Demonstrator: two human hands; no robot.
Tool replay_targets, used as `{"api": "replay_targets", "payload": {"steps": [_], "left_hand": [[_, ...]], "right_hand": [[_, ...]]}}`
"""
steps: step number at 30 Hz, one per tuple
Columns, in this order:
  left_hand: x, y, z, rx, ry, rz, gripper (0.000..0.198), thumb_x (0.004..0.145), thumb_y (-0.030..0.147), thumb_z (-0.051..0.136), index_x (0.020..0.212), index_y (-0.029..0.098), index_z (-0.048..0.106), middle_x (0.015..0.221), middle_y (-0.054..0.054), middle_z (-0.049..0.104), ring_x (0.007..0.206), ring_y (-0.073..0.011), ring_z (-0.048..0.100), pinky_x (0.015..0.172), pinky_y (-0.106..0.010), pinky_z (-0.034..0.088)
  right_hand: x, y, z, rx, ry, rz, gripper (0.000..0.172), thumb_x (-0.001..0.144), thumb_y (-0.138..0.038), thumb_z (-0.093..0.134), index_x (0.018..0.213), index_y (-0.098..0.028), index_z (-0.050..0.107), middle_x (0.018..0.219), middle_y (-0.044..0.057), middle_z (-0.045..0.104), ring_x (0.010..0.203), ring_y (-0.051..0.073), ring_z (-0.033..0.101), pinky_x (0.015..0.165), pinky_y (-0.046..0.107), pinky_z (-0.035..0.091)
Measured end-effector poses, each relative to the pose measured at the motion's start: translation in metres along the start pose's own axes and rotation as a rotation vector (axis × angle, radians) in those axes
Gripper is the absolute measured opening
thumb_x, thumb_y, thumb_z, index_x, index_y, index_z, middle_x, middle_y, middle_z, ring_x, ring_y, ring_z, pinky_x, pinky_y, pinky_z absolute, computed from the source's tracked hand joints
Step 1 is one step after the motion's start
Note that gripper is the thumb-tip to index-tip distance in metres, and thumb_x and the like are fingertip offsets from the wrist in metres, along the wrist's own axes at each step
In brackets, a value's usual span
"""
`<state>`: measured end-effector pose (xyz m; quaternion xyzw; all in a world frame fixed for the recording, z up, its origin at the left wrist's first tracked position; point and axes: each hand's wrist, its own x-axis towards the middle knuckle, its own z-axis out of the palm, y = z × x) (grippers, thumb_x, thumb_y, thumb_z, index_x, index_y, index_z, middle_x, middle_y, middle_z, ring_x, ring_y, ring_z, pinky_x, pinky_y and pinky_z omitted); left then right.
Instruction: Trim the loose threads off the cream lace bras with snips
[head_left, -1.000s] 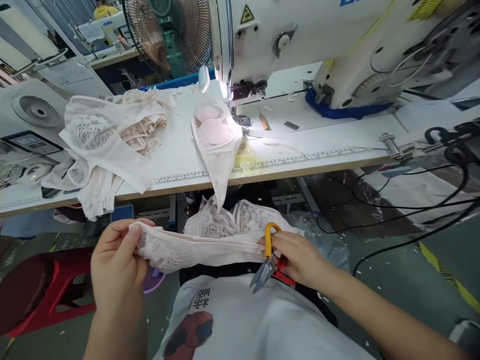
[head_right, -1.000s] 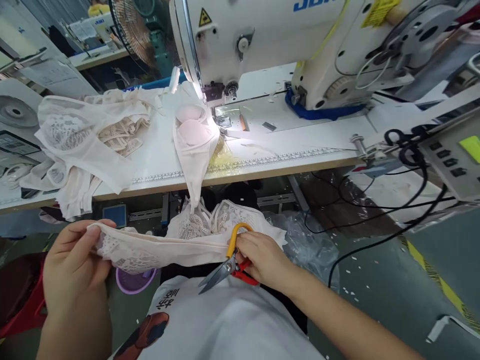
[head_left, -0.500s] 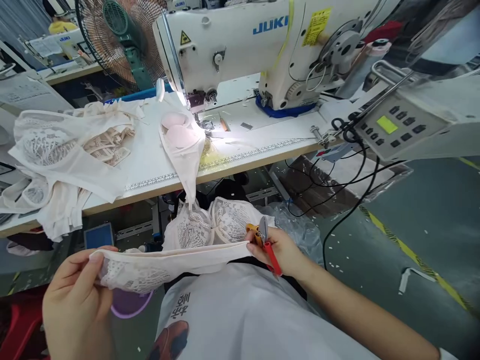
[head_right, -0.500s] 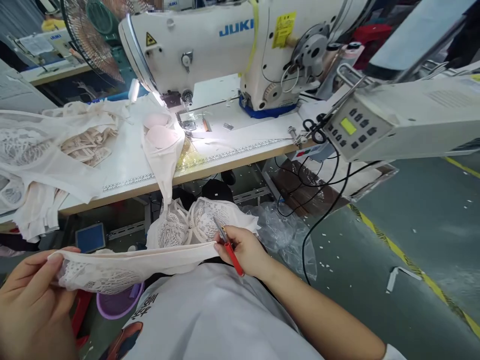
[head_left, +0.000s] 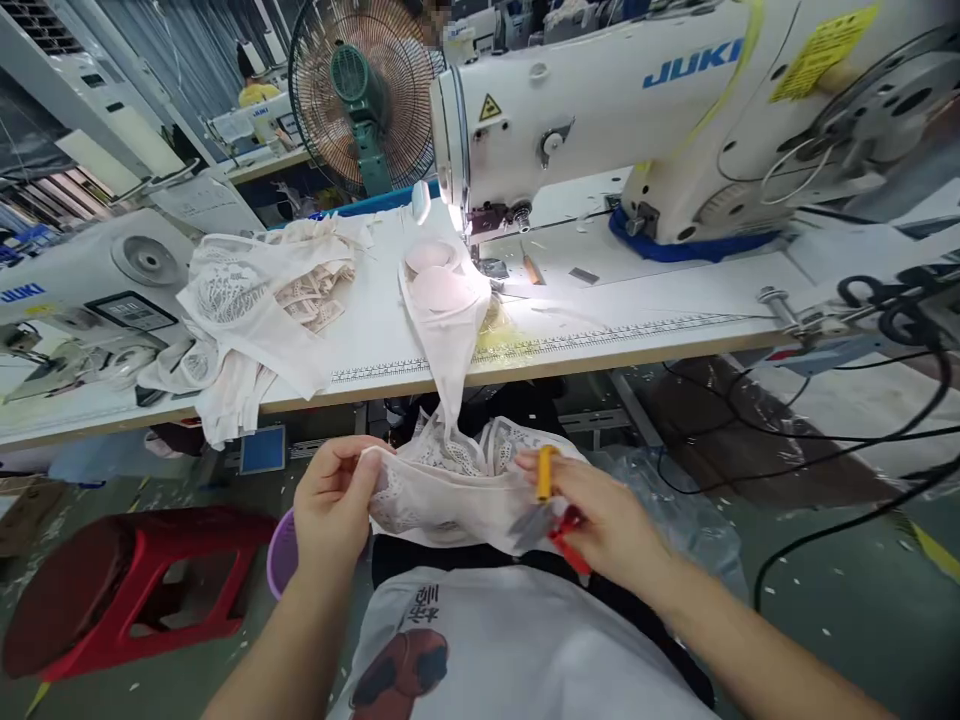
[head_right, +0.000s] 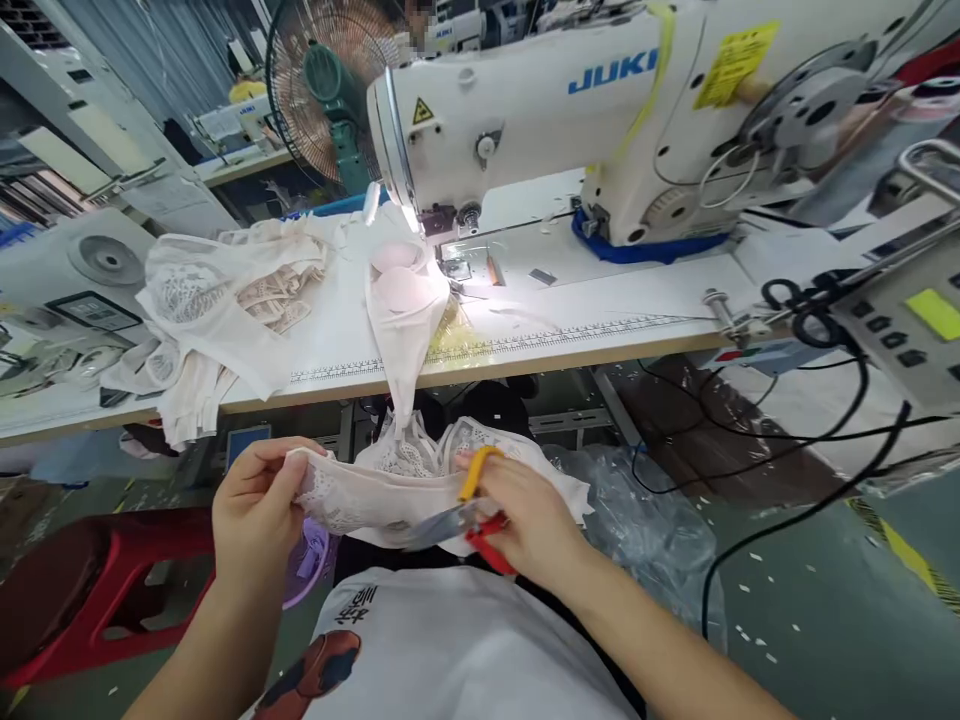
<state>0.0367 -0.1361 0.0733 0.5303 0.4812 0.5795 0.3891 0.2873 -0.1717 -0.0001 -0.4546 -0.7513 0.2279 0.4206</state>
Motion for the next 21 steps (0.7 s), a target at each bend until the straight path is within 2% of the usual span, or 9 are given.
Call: {"api": "replay_targets", "payload": {"steps": [2,5,7,9,13,17,21], "left_hand": [[0.0,0.004,0.001,0.017,-0.017,0.063,0.002,0.081,0.019,0.063,0.078,0.018,0.064,0.078,-0.002,0.068,0.072,-0.0144,0.061,0.061,-0.023,0.047],[0.001,0.007,0.002,0.037,-0.035,0.165,0.005,0.082,0.014,0.061,0.08,0.019,0.063,0.078,-0.002,0.067,0.075,-0.0154,0.062,0.065,-0.025,0.048],[0.003,0.006,0.0,0.06,-0.05,0.21,0.007,0.082,0.012,0.06,0.082,0.019,0.064,0.079,-0.003,0.067,0.077,-0.0161,0.062,0.066,-0.027,0.049],[0.005,0.004,-0.003,0.072,-0.064,0.237,0.009,0.082,0.011,0.059,0.084,0.019,0.064,0.081,-0.003,0.067,0.077,-0.016,0.061,0.067,-0.028,0.049],[0.011,-0.001,-0.012,0.045,-0.102,0.264,0.014,0.081,0.009,0.059,0.087,0.02,0.065,0.082,-0.003,0.068,0.076,-0.0156,0.062,0.067,-0.027,0.05],[0.02,-0.002,-0.019,0.014,-0.154,0.231,0.014,0.08,0.008,0.06,0.086,0.019,0.067,0.079,-0.004,0.069,0.073,-0.0165,0.063,0.062,-0.027,0.051],[0.033,-0.002,-0.025,-0.086,-0.264,0.176,0.015,0.079,0.01,0.062,0.087,0.019,0.07,0.074,-0.005,0.068,0.068,-0.0169,0.062,0.053,-0.024,0.051]], "right_hand": [[0.019,-0.013,0.013,0.001,-0.039,-0.178,0.026,0.075,-0.01,0.052,0.098,-0.018,0.061,0.107,0.013,0.068,0.104,0.026,0.062,0.089,0.04,0.05],[0.039,-0.027,0.03,0.052,-0.032,-0.211,0.019,0.071,-0.005,0.048,0.079,-0.019,0.058,0.086,0.011,0.07,0.091,0.026,0.065,0.079,0.039,0.052],[0.043,-0.03,0.034,0.082,-0.048,-0.176,0.017,0.068,-0.004,0.047,0.067,-0.021,0.051,0.071,0.007,0.067,0.081,0.024,0.066,0.069,0.036,0.052],[0.043,-0.03,0.034,0.116,-0.074,-0.123,0.017,0.069,-0.005,0.047,0.064,-0.022,0.048,0.064,0.005,0.062,0.074,0.023,0.064,0.062,0.032,0.051],[0.043,-0.03,0.025,0.22,-0.129,0.02,0.012,0.076,-0.012,0.051,0.068,-0.021,0.05,0.066,0.004,0.059,0.07,0.021,0.061,0.061,0.03,0.05],[0.048,-0.031,0.018,0.3,-0.21,0.144,0.01,0.078,-0.018,0.054,0.069,-0.021,0.051,0.068,0.003,0.06,0.063,0.018,0.059,0.057,0.028,0.048],[0.051,-0.032,0.017,0.333,-0.252,0.24,0.011,0.078,-0.022,0.058,0.07,-0.02,0.051,0.066,0.001,0.06,0.058,0.015,0.056,0.054,0.026,0.047]]}}
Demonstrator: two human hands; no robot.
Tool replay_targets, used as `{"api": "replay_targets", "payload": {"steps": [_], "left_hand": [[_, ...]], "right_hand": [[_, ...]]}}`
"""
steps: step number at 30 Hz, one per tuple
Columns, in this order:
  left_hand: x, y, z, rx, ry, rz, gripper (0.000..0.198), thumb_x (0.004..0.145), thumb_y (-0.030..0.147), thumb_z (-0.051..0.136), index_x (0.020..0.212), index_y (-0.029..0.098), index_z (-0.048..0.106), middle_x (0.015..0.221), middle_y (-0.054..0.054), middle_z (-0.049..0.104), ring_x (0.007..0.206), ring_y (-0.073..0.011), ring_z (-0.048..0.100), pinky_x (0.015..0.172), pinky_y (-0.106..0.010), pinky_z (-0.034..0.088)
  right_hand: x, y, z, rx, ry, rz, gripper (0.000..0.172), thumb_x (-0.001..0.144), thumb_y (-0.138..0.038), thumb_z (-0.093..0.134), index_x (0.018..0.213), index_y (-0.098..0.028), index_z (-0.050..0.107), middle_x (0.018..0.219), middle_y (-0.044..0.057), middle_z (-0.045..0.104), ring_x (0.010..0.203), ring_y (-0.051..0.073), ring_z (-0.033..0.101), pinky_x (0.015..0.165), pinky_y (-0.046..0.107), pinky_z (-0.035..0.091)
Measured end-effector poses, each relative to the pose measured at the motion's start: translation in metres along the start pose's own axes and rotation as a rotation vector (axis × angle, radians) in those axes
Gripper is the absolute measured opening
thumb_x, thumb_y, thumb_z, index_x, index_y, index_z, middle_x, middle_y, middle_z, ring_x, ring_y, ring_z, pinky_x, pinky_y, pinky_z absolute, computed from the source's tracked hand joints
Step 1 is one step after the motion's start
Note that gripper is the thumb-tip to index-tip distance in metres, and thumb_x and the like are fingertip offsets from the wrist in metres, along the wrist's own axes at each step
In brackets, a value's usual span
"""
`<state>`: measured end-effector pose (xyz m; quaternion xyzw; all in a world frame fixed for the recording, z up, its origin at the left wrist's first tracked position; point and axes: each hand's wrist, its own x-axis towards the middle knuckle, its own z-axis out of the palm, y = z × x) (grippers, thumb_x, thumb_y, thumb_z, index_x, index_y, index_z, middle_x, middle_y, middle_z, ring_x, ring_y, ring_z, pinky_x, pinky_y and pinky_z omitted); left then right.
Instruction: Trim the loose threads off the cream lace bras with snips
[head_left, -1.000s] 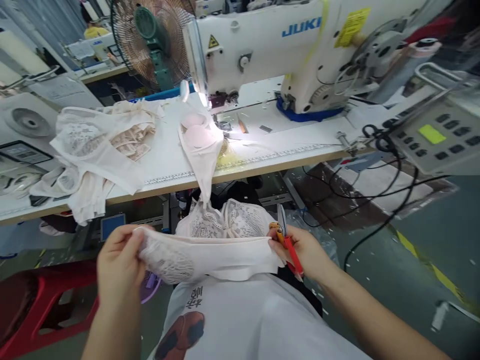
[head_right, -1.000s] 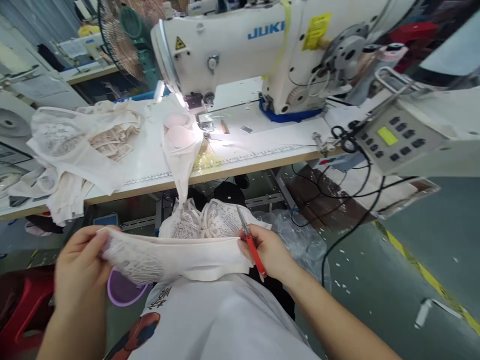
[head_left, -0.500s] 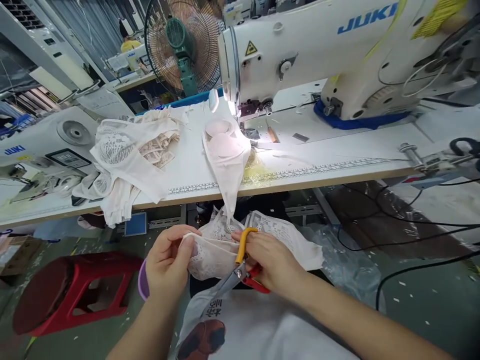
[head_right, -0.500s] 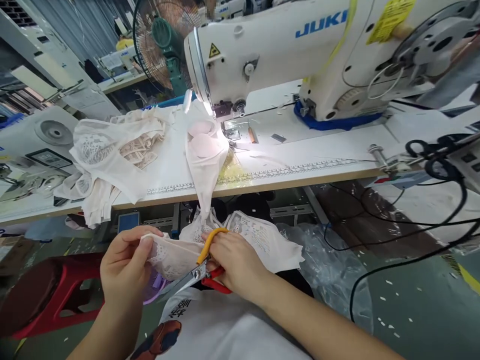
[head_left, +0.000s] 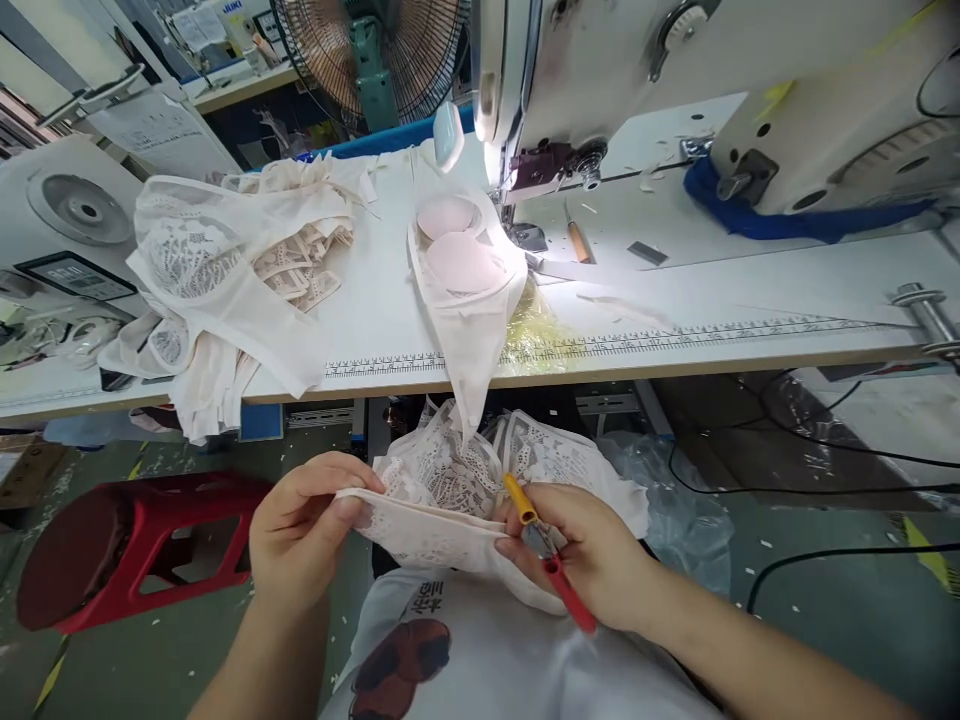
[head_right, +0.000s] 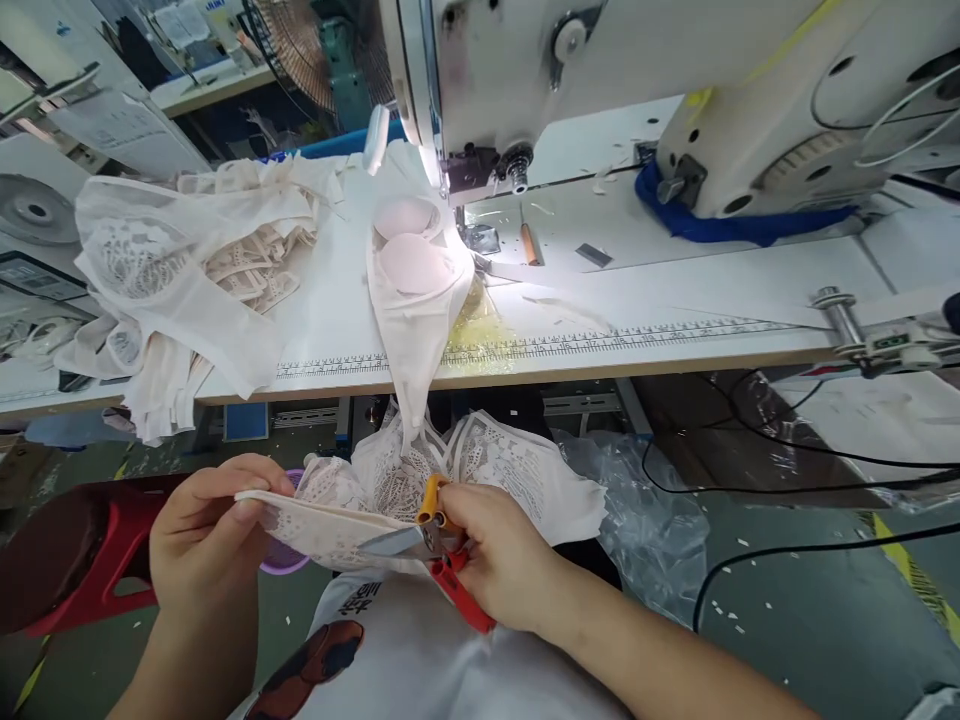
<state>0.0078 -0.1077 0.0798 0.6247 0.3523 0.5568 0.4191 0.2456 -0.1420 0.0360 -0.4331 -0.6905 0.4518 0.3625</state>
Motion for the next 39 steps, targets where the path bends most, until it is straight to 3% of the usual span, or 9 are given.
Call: {"api": "replay_targets", "payload": {"steps": [5,10,15,23,30,32,34,36,39], "left_hand": [[0.01,-0.005,-0.009,-0.07,-0.104,-0.039,0.013,0.078,0.015,0.065,0.087,0.02,0.073,0.071,-0.006,0.066,0.062,-0.0178,0.061,0.049,-0.028,0.05],[0.016,-0.014,-0.012,-0.133,-0.152,-0.061,0.012,0.078,0.018,0.065,0.088,0.02,0.072,0.071,-0.006,0.065,0.066,-0.0176,0.06,0.057,-0.031,0.051],[0.021,-0.023,-0.015,-0.132,-0.166,-0.056,0.011,0.079,0.021,0.066,0.087,0.021,0.073,0.072,-0.005,0.064,0.07,-0.0165,0.06,0.082,-0.042,0.052],[0.026,-0.032,-0.013,-0.122,-0.142,-0.065,0.01,0.078,0.022,0.067,0.086,0.026,0.072,0.074,-0.005,0.063,0.076,-0.0182,0.06,0.092,-0.054,0.046],[0.034,-0.033,-0.013,-0.011,-0.082,-0.08,0.014,0.079,0.035,0.066,0.073,0.023,0.067,0.067,-0.005,0.063,0.07,-0.0194,0.063,0.091,-0.055,0.047],[0.035,-0.029,-0.015,0.086,-0.075,-0.055,0.005,0.081,0.027,0.064,0.08,0.022,0.066,0.074,-0.006,0.064,0.077,-0.0203,0.063,0.094,-0.054,0.045],[0.036,-0.021,-0.013,0.283,-0.074,0.034,0.016,0.079,0.017,0.063,0.094,0.022,0.064,0.088,-0.008,0.065,0.089,-0.0219,0.061,0.099,-0.053,0.041],[0.04,-0.01,-0.007,0.498,-0.173,0.18,0.035,0.075,0.011,0.065,0.108,0.021,0.06,0.098,-0.01,0.065,0.096,-0.023,0.059,0.103,-0.052,0.036],[0.049,0.003,0.01,0.657,-0.582,0.363,0.033,0.079,0.014,0.062,0.112,0.019,0.059,0.095,-0.009,0.069,0.096,-0.0229,0.061,0.107,-0.049,0.033]], "right_hand": [[0.003,0.002,-0.001,0.044,0.059,0.094,0.01,0.078,-0.022,0.057,0.07,-0.02,0.051,0.064,0.0,0.058,0.054,0.014,0.053,0.048,0.023,0.043],[0.013,0.002,-0.007,0.036,-0.007,-0.025,0.007,0.076,-0.017,0.054,0.07,-0.019,0.055,0.064,0.002,0.058,0.054,0.015,0.054,0.049,0.023,0.043],[0.021,-0.001,-0.015,0.013,-0.004,-0.1,0.011,0.078,-0.013,0.052,0.071,-0.02,0.058,0.063,0.002,0.058,0.055,0.015,0.055,0.05,0.024,0.044],[0.028,-0.005,-0.021,-0.106,0.005,-0.18,0.013,0.08,-0.015,0.05,0.073,-0.021,0.059,0.06,0.003,0.057,0.052,0.018,0.054,0.046,0.027,0.044],[0.034,-0.001,-0.02,-0.142,-0.023,-0.181,0.01,0.077,-0.013,0.057,0.077,-0.023,0.057,0.064,0.003,0.056,0.057,0.02,0.056,0.049,0.028,0.045],[0.037,-0.005,-0.021,-0.14,-0.05,-0.154,0.009,0.078,-0.014,0.056,0.073,-0.022,0.055,0.062,0.002,0.053,0.054,0.018,0.053,0.048,0.027,0.043],[0.042,-0.008,-0.023,-0.12,-0.08,-0.151,0.009,0.078,-0.015,0.054,0.071,-0.021,0.054,0.061,0.001,0.053,0.053,0.017,0.052,0.047,0.026,0.041],[0.046,-0.008,-0.024,-0.099,-0.11,-0.143,0.009,0.076,-0.014,0.051,0.071,-0.021,0.052,0.062,0.002,0.053,0.054,0.017,0.051,0.047,0.025,0.039],[0.048,-0.007,-0.025,-0.093,-0.146,-0.102,0.011,0.071,-0.01,0.047,0.068,-0.021,0.048,0.063,0.001,0.053,0.055,0.016,0.049,0.048,0.025,0.038]]}}
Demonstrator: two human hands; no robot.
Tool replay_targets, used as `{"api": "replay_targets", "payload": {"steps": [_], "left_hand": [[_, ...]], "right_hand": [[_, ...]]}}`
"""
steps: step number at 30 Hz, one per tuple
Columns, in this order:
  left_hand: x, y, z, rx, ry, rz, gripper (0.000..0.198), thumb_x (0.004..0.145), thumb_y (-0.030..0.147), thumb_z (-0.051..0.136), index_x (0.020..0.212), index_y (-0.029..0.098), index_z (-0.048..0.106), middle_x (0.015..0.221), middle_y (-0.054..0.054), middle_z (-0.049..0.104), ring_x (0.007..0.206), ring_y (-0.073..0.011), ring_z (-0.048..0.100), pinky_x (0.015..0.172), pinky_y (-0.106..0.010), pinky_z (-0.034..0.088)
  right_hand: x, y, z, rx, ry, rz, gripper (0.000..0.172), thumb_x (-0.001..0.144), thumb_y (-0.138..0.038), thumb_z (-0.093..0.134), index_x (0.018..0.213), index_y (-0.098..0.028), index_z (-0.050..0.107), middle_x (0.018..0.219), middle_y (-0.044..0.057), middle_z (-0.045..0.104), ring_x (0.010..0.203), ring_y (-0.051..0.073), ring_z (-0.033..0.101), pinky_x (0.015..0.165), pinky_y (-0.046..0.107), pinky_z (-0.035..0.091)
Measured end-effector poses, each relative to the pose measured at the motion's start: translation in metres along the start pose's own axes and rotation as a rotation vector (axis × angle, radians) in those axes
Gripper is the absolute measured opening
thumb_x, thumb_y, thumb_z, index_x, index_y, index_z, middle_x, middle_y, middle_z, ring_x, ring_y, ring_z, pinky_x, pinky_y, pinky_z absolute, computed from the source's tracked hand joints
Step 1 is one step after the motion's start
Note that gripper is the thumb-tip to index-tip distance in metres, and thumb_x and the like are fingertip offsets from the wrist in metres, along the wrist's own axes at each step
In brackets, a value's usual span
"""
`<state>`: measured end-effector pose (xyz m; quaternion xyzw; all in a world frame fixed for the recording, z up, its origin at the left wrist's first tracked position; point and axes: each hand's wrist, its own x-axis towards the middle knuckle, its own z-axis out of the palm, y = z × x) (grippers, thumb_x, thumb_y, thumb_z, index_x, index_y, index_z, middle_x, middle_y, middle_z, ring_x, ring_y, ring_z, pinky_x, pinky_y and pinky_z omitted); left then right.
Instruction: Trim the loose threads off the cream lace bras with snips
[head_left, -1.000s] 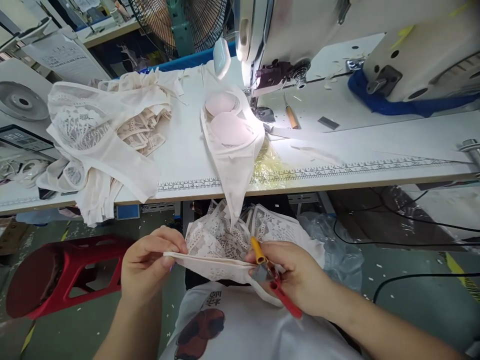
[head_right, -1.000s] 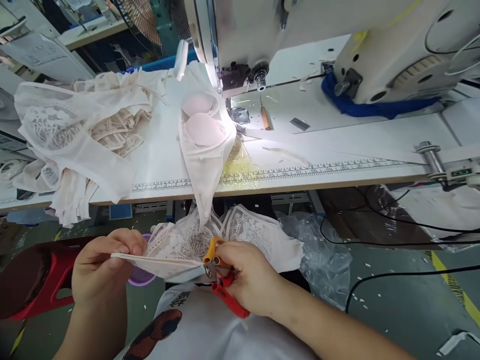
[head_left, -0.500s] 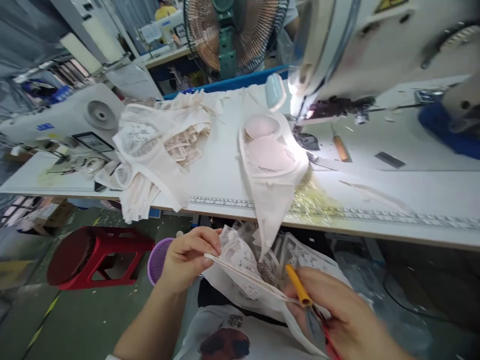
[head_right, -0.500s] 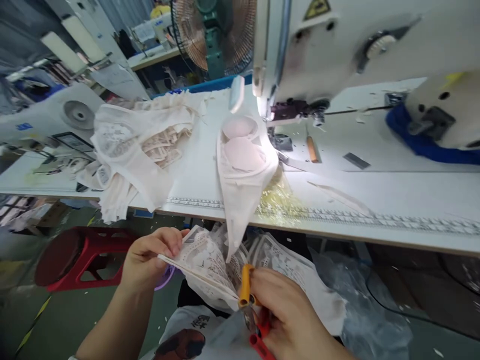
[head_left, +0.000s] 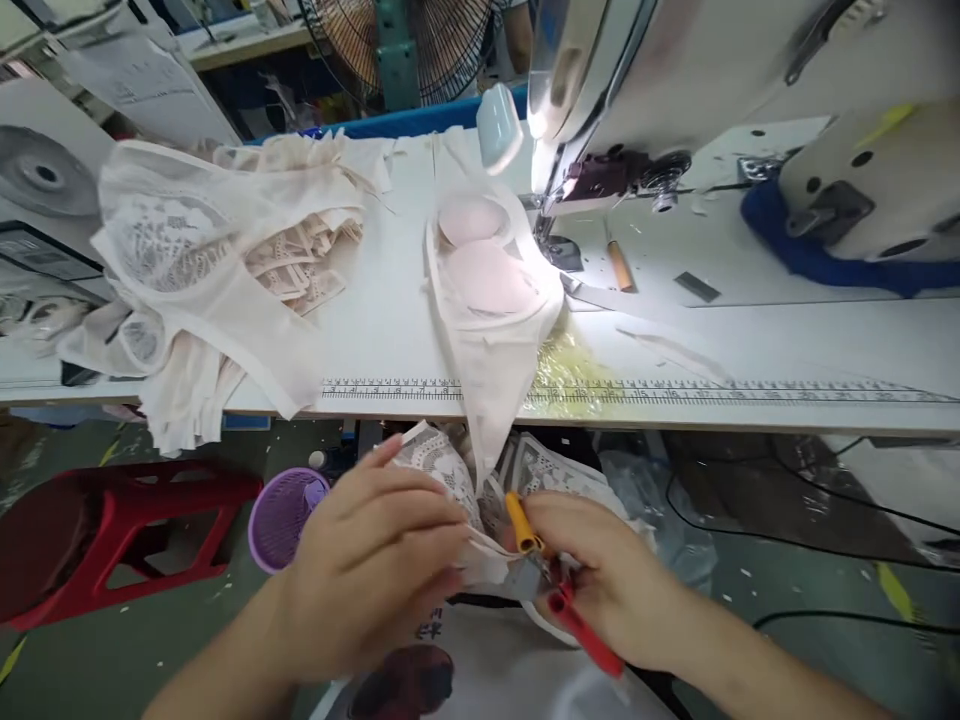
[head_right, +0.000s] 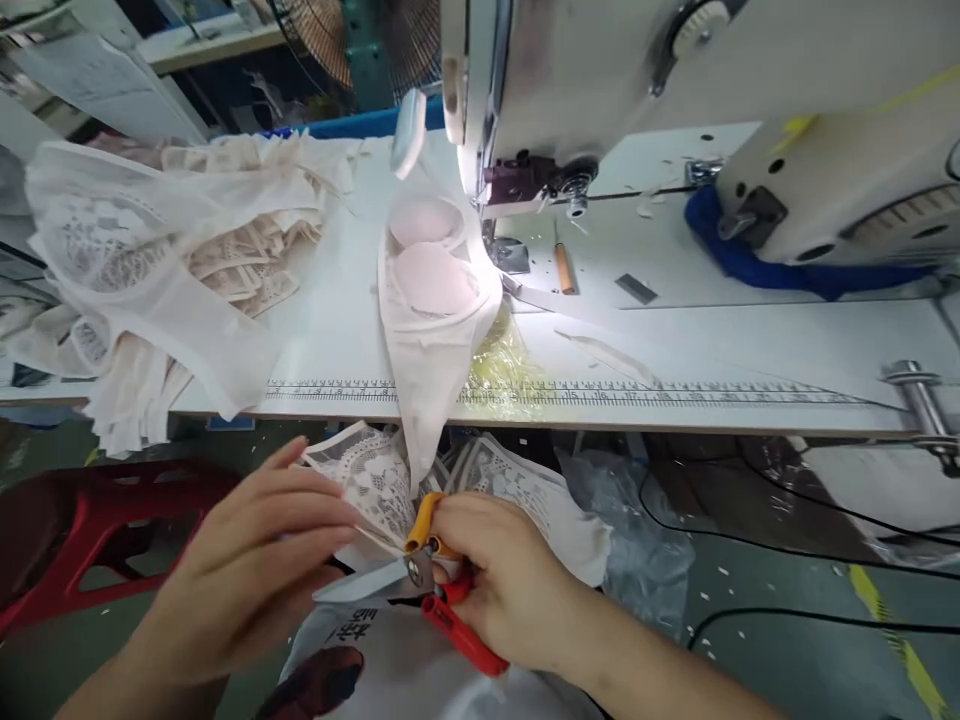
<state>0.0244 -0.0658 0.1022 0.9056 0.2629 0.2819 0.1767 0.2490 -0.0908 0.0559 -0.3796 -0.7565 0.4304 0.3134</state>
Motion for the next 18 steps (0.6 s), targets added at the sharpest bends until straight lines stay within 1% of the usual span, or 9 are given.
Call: {"api": "replay_targets", "payload": {"steps": [2,4,6,8,10,12,14,15,18], "left_hand": [[0.013,0.005,0.006,0.028,-0.182,0.081,0.024,0.085,0.017,0.052,0.108,0.017,0.061,0.092,-0.009,0.071,0.097,-0.023,0.062,0.108,-0.048,0.033],[0.021,0.005,0.016,0.045,-0.275,0.096,0.023,0.089,0.017,0.043,0.102,0.015,0.062,0.087,-0.009,0.072,0.093,-0.023,0.064,0.107,-0.049,0.033],[0.025,0.001,0.025,0.049,-0.325,0.087,0.026,0.09,0.016,0.038,0.094,0.015,0.063,0.081,-0.008,0.071,0.085,-0.0214,0.065,0.105,-0.049,0.035],[0.025,-0.002,0.031,0.023,-0.361,0.07,0.024,0.089,0.017,0.038,0.088,0.017,0.062,0.076,-0.007,0.069,0.076,-0.0194,0.064,0.103,-0.046,0.038],[0.024,-0.005,0.033,-0.012,-0.4,0.048,0.02,0.088,0.018,0.042,0.085,0.018,0.061,0.073,-0.005,0.067,0.068,-0.0184,0.063,0.093,-0.041,0.046],[0.024,-0.005,0.031,-0.026,-0.464,-0.011,0.016,0.086,0.018,0.045,0.081,0.018,0.06,0.072,-0.005,0.064,0.062,-0.0183,0.06,0.073,-0.032,0.051],[0.025,-0.007,0.026,-0.049,-0.54,-0.112,0.014,0.085,0.017,0.047,0.078,0.019,0.059,0.072,-0.004,0.063,0.06,-0.018,0.059,0.056,-0.026,0.047],[0.026,-0.008,0.023,-0.074,-0.577,-0.164,0.013,0.085,0.017,0.048,0.077,0.019,0.059,0.073,-0.004,0.062,0.061,-0.0177,0.059,0.053,-0.025,0.044],[0.029,-0.018,0.015,-0.169,-0.671,-0.274,0.013,0.083,0.016,0.05,0.075,0.019,0.06,0.071,-0.002,0.062,0.061,-0.0166,0.059,0.052,-0.023,0.042]], "right_hand": [[-0.001,0.001,0.001,-0.004,-0.008,0.017,0.013,0.067,-0.008,0.045,0.065,-0.021,0.044,0.061,0.001,0.051,0.054,0.015,0.046,0.048,0.024,0.037],[-0.003,0.001,0.002,-0.005,-0.004,0.026,0.013,0.066,-0.008,0.043,0.063,-0.021,0.042,0.06,0.0,0.049,0.054,0.015,0.044,0.049,0.023,0.037],[-0.004,0.002,0.004,-0.012,-0.002,0.039,0.013,0.066,-0.009,0.043,0.062,-0.021,0.041,0.06,0.0,0.048,0.054,0.014,0.043,0.048,0.023,0.037],[-0.006,0.004,0.005,-0.043,0.003,0.049,0.014,0.067,-0.009,0.044,0.061,-0.021,0.04,0.06,0.0,0.047,0.054,0.014,0.042,0.048,0.023,0.036],[-0.009,0.007,0.005,-0.095,0.011,0.033,0.015,0.067,-0.009,0.044,0.06,-0.022,0.039,0.058,-0.001,0.046,0.052,0.014,0.04,0.047,0.023,0.035],[-0.013,0.011,0.001,-0.139,-0.007,0.012,0.016,0.071,-0.01,0.045,0.061,-0.021,0.042,0.057,-0.001,0.048,0.052,0.014,0.042,0.049,0.024,0.036],[-0.019,0.016,-0.005,-0.16,-0.042,0.016,0.015,0.076,-0.012,0.048,0.064,-0.021,0.049,0.059,0.001,0.053,0.055,0.015,0.048,0.052,0.025,0.038],[-0.022,0.019,-0.008,-0.164,-0.061,0.026,0.014,0.078,-0.013,0.05,0.067,-0.021,0.052,0.06,0.002,0.055,0.058,0.016,0.05,0.054,0.026,0.04],[-0.034,0.03,-0.018,-0.161,-0.094,0.059,0.013,0.079,-0.015,0.053,0.068,-0.021,0.056,0.061,0.002,0.057,0.062,0.018,0.055,0.057,0.027,0.042]]}}
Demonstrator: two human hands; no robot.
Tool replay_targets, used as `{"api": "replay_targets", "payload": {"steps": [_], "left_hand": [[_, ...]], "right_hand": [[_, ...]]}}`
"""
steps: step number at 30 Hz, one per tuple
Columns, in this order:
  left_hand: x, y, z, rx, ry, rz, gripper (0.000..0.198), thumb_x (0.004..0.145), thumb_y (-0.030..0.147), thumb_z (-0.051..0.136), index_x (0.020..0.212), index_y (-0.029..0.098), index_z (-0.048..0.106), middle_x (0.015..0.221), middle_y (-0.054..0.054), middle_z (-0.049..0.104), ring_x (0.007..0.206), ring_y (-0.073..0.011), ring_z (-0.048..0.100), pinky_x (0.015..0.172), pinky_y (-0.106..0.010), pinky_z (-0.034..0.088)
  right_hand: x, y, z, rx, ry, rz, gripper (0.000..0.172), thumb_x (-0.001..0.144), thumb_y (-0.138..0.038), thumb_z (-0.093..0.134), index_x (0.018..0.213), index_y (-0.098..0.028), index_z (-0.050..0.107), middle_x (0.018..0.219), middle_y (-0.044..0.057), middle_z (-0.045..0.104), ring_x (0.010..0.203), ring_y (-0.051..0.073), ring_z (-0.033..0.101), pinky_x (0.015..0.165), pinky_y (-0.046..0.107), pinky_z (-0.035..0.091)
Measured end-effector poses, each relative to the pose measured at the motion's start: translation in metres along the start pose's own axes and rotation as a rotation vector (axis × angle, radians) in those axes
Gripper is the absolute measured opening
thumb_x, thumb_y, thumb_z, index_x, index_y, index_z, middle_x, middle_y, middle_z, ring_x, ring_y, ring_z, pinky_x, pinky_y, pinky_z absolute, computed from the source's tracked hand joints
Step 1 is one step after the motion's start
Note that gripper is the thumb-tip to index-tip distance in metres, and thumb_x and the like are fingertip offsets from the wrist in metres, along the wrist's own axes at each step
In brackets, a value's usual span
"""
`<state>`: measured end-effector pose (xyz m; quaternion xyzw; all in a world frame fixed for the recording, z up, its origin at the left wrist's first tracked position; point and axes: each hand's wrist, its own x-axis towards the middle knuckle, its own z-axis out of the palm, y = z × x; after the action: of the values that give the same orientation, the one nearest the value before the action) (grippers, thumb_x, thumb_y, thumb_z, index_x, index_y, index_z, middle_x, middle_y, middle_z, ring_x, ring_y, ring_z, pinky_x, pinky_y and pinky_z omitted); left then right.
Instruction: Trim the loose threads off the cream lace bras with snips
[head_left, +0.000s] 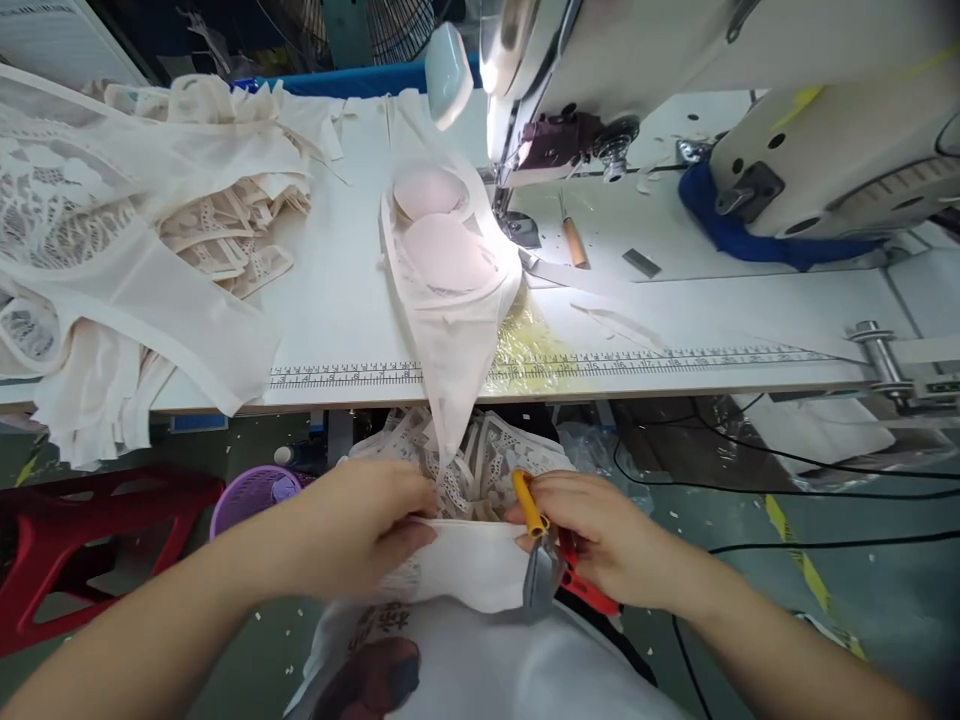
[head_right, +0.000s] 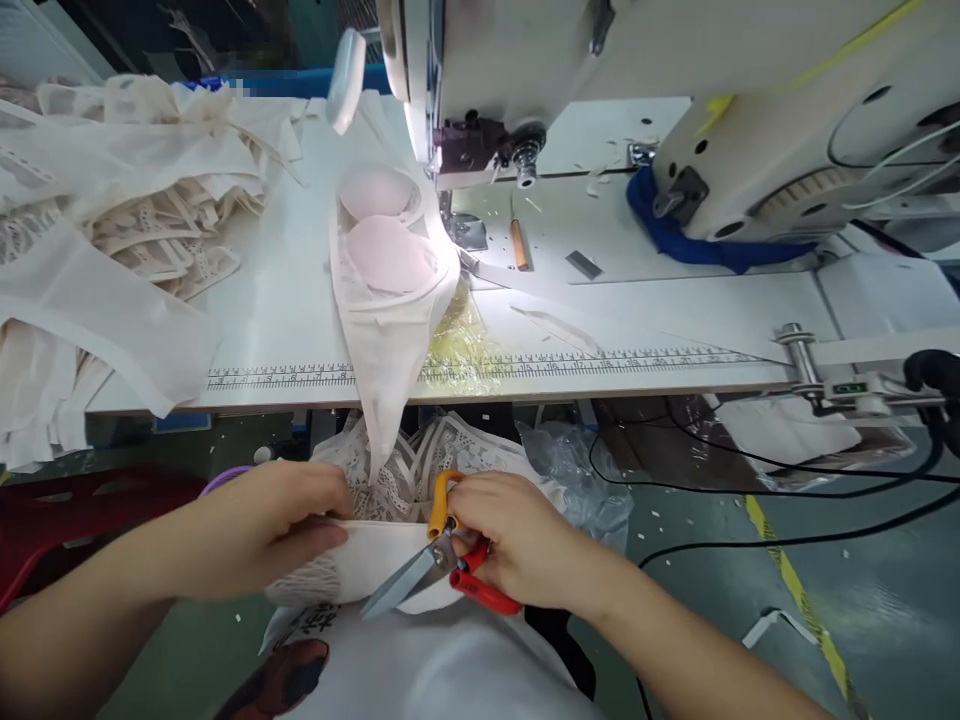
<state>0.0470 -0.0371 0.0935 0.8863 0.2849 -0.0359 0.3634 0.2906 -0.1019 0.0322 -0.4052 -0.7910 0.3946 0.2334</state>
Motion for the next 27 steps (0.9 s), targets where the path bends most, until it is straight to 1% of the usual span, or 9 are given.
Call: {"api": "replay_targets", "payload": {"steps": [2,5,7,10,15,19,22,27], "left_hand": [[0.001,-0.01,-0.003,-0.052,-0.042,-0.051,0.014,0.083,0.018,0.052,0.073,0.02,0.061,0.069,-0.001,0.063,0.06,-0.0164,0.059,0.051,-0.022,0.041],[0.002,-0.025,0.001,-0.111,-0.076,-0.132,0.016,0.082,0.022,0.052,0.071,0.021,0.063,0.069,-0.001,0.064,0.06,-0.0167,0.059,0.05,-0.022,0.041],[0.003,-0.032,0.006,-0.139,-0.079,-0.182,0.016,0.082,0.023,0.053,0.071,0.021,0.064,0.067,-0.001,0.064,0.06,-0.0169,0.059,0.05,-0.022,0.042],[0.002,-0.036,0.012,-0.172,-0.053,-0.23,0.016,0.082,0.026,0.053,0.073,0.021,0.065,0.068,-0.001,0.063,0.06,-0.017,0.059,0.05,-0.022,0.043],[-0.002,-0.034,0.014,-0.181,-0.038,-0.221,0.013,0.081,0.024,0.054,0.074,0.022,0.065,0.07,0.0,0.064,0.058,-0.0154,0.059,0.05,-0.02,0.043],[-0.004,-0.03,0.013,-0.132,-0.041,-0.182,0.015,0.083,0.026,0.052,0.073,0.022,0.063,0.068,0.0,0.064,0.058,-0.0155,0.06,0.05,-0.019,0.044],[-0.007,-0.03,0.014,-0.112,-0.064,-0.187,0.018,0.085,0.029,0.049,0.075,0.022,0.062,0.07,-0.001,0.064,0.059,-0.0159,0.06,0.053,-0.02,0.045],[-0.01,-0.035,0.017,-0.144,-0.056,-0.17,0.02,0.087,0.031,0.047,0.075,0.021,0.059,0.071,-0.002,0.062,0.062,-0.0163,0.06,0.055,-0.02,0.047]], "right_hand": [[-0.007,0.01,-0.002,0.038,-0.009,0.051,0.013,0.079,-0.016,0.054,0.068,-0.021,0.057,0.061,0.002,0.057,0.062,0.018,0.055,0.056,0.026,0.042],[-0.015,0.024,0.0,0.114,0.016,0.149,0.013,0.079,-0.022,0.058,0.066,-0.021,0.057,0.06,0.001,0.057,0.059,0.016,0.053,0.054,0.025,0.041],[-0.02,0.031,0.002,0.141,0.046,0.193,0.015,0.079,-0.026,0.061,0.065,-0.02,0.057,0.06,0.0,0.056,0.057,0.015,0.051,0.053,0.024,0.04],[-0.025,0.037,0.006,0.174,0.097,0.247,0.019,0.078,-0.032,0.064,0.066,-0.019,0.057,0.06,-0.002,0.055,0.054,0.013,0.048,0.052,0.023,0.04],[-0.032,0.04,0.013,0.264,0.198,0.322,0.021,0.079,-0.036,0.062,0.07,-0.018,0.057,0.063,-0.002,0.056,0.058,0.013,0.051,0.053,0.023,0.042],[-0.034,0.039,0.02,0.358,0.293,0.347,0.014,0.08,-0.029,0.058,0.074,-0.016,0.057,0.068,0.001,0.059,0.06,0.014,0.053,0.055,0.025,0.045],[-0.036,0.036,0.025,0.414,0.387,0.345,0.009,0.078,-0.024,0.058,0.078,-0.017,0.054,0.075,0.004,0.062,0.065,0.015,0.055,0.06,0.027,0.047],[-0.04,0.029,0.034,0.487,0.529,0.325,0.006,0.079,-0.021,0.056,0.08,-0.02,0.049,0.081,0.003,0.061,0.072,0.016,0.058,0.066,0.029,0.048]]}}
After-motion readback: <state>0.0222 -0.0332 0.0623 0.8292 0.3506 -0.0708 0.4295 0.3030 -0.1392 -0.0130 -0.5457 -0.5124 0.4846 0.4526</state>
